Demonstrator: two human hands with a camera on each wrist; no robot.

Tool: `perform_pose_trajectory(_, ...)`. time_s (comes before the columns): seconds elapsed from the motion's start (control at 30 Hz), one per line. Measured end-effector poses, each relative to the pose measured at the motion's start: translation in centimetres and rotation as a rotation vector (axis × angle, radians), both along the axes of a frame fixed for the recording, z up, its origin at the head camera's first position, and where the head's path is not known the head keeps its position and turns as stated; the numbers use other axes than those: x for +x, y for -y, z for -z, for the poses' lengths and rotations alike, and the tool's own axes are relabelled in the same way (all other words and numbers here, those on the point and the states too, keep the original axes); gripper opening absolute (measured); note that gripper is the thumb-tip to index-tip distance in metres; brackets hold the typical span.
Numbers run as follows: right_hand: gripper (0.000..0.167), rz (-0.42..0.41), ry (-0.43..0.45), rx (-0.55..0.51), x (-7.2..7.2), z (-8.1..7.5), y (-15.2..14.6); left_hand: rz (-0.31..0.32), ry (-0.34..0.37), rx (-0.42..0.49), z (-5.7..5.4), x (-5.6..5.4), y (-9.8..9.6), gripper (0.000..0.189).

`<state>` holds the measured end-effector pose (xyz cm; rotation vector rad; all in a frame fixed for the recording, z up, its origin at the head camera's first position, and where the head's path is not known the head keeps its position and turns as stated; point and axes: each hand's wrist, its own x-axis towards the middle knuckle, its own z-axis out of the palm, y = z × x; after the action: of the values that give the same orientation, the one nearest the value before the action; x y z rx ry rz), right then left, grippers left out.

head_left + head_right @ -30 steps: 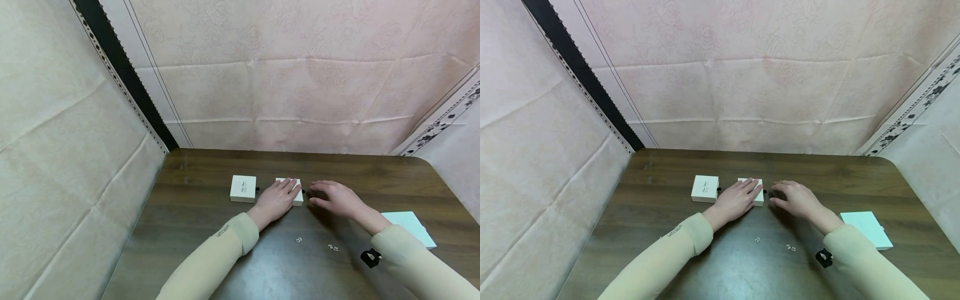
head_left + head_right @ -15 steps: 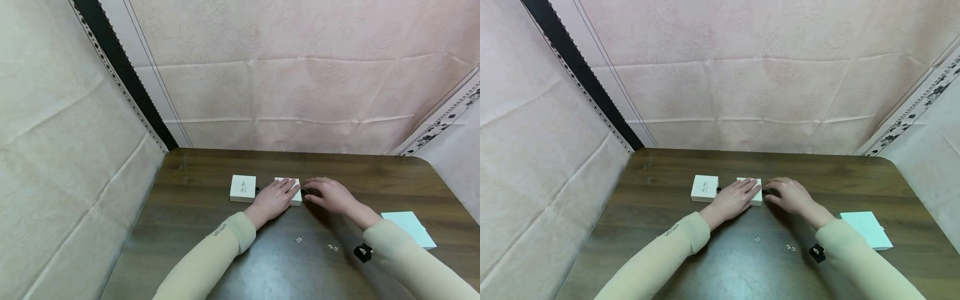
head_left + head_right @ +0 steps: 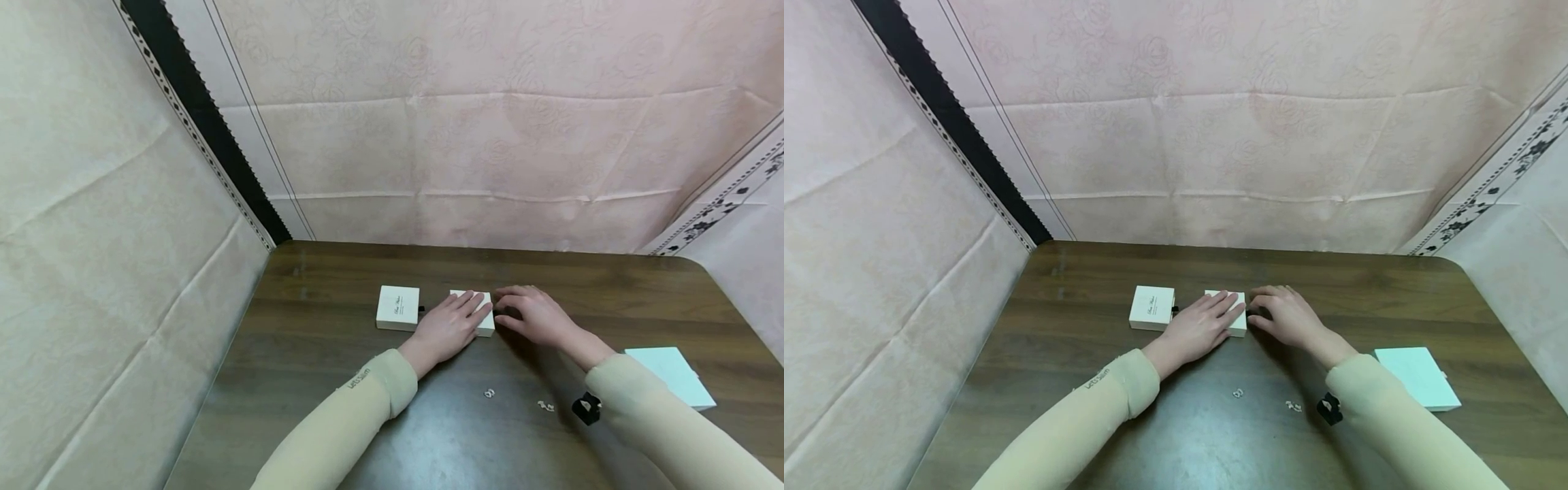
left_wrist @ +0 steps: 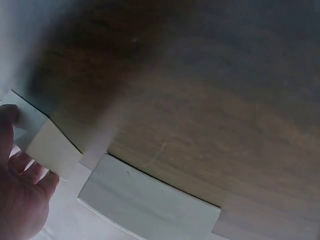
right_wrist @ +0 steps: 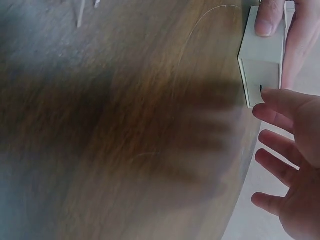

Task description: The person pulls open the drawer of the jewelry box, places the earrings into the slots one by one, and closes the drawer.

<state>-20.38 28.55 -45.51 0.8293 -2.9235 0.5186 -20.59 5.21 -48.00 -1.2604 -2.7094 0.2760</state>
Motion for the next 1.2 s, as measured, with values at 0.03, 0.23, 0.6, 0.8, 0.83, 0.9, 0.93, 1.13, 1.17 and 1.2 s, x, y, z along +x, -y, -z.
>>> perform_pose_trajectory(0.03,0.014,0.002,0.008,-0.011,-0.1,0.0,0.1,0.0,0.002,-0.001,0.0,0.0,0.0,0.058)
perform_pose_trajectory(0.23,0.006,0.017,0.065,-0.059,-0.5,0.2,0.3,-0.004,0.011,0.003,0.0,0.0,0.1,0.057)
perform_pose_trajectory(0.6,0.016,-0.002,0.086,-0.097,-1.1,0.8,0.5,0.002,0.01,0.003,-0.1,0.0,0.1,0.058)
perform_pose_trajectory(0.8,0.021,-0.007,0.072,-0.12,-1.0,0.9,0.2,0.009,-0.002,0.01,-0.1,0.0,0.1,0.058)
perform_pose_trajectory(0.83,0.022,-0.005,0.068,-0.124,-0.9,1.0,0.1,0.009,-0.001,0.013,-0.1,0.0,0.1,0.058)
perform_pose_trajectory(0.9,0.023,-0.002,0.06,-0.13,-0.9,1.1,-0.1,0.007,0.009,0.022,-0.1,0.0,0.1,0.057)
perform_pose_trajectory(0.93,0.024,0.001,0.058,-0.132,-0.8,1.2,-0.2,0.008,0.009,0.025,-0.1,0.0,0.1,0.057)
perform_pose_trajectory(1.13,0.024,0.027,0.065,-0.129,-0.6,1.1,-0.6,0.01,0.019,0.028,-0.3,0.0,0.1,0.057)
perform_pose_trajectory(1.17,0.024,0.03,0.067,-0.127,-0.6,1.1,-0.6,0.01,0.02,0.024,-0.3,0.0,0.1,0.057)
perform_pose_trajectory(1.2,0.024,0.034,0.071,-0.125,-0.6,1.1,-0.7,0.009,0.02,0.022,-0.3,0.0,0.1,0.057)
